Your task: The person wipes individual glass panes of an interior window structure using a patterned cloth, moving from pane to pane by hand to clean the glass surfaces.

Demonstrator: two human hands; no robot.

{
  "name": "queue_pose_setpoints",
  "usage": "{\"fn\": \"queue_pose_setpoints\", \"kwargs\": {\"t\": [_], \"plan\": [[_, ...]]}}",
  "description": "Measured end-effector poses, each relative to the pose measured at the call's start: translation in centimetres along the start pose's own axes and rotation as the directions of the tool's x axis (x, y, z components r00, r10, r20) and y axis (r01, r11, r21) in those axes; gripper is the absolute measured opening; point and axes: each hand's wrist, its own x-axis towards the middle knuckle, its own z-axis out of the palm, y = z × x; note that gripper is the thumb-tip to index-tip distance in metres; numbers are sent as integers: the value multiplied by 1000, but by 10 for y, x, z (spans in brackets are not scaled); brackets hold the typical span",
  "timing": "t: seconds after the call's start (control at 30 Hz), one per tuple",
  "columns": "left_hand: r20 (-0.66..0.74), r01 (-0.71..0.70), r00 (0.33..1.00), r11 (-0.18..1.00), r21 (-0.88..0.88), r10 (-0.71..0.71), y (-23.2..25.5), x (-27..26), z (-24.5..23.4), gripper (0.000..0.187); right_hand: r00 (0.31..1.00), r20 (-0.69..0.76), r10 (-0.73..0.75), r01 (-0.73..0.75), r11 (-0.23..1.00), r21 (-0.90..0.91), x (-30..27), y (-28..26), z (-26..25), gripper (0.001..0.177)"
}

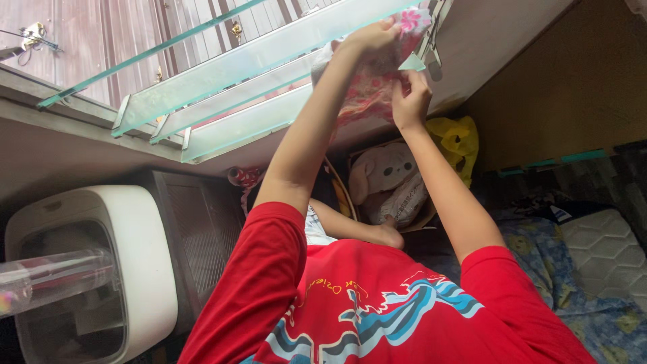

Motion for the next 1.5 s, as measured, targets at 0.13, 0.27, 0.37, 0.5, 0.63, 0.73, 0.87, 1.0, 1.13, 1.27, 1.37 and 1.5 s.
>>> {"fn": "queue_pose_setpoints", "kwargs": {"t": [0.13,0.27,0.37,0.5,0.63,0.73,0.87,1.0,1.13,1.27,1.37,1.5], "plan": [[-22,147,989,987,57,-146,8,3,13,64,996,-78,35,-26,993,119,-15,-37,-5,18],[-57,148,988,987,70,-144,14,28,4,63,993,-108,-50,61,992,106,-23,-38,-20,37],[-38,151,988,985,80,-148,9,34,3,63,966,78,246,-258,907,332,-49,-16,-23,31],[23,125,992,989,74,-128,2,35,11,63,899,249,361,-420,873,248,-92,-4,-38,26],[66,83,994,995,63,-87,-2,26,16,63,880,253,403,-450,876,173,-102,-16,-57,31],[100,48,994,998,46,-52,-9,16,19,63,953,116,280,-300,925,231,-75,-24,-61,37],[55,99,993,995,16,-100,0,16,20,63,997,-29,75,-73,996,46,7,-19,-65,51],[-10,138,990,990,35,-138,14,22,6,61,993,-53,-109,101,986,-132,90,-14,-54,44],[-18,113,994,992,55,-112,17,18,-2,57,999,12,49,-44,954,-297,123,-8,-41,32],[-44,121,992,989,82,-118,1,-6,-14,54,987,133,-93,138,913,-383,133,15,-44,32],[-57,162,986,978,129,-156,-37,-55,-42,52,973,185,-137,194,922,-336,138,24,-45,31],[-327,330,907,930,159,-266,-104,-174,-91,52,967,202,-155,215,923,-319,135,16,-48,27]]}}
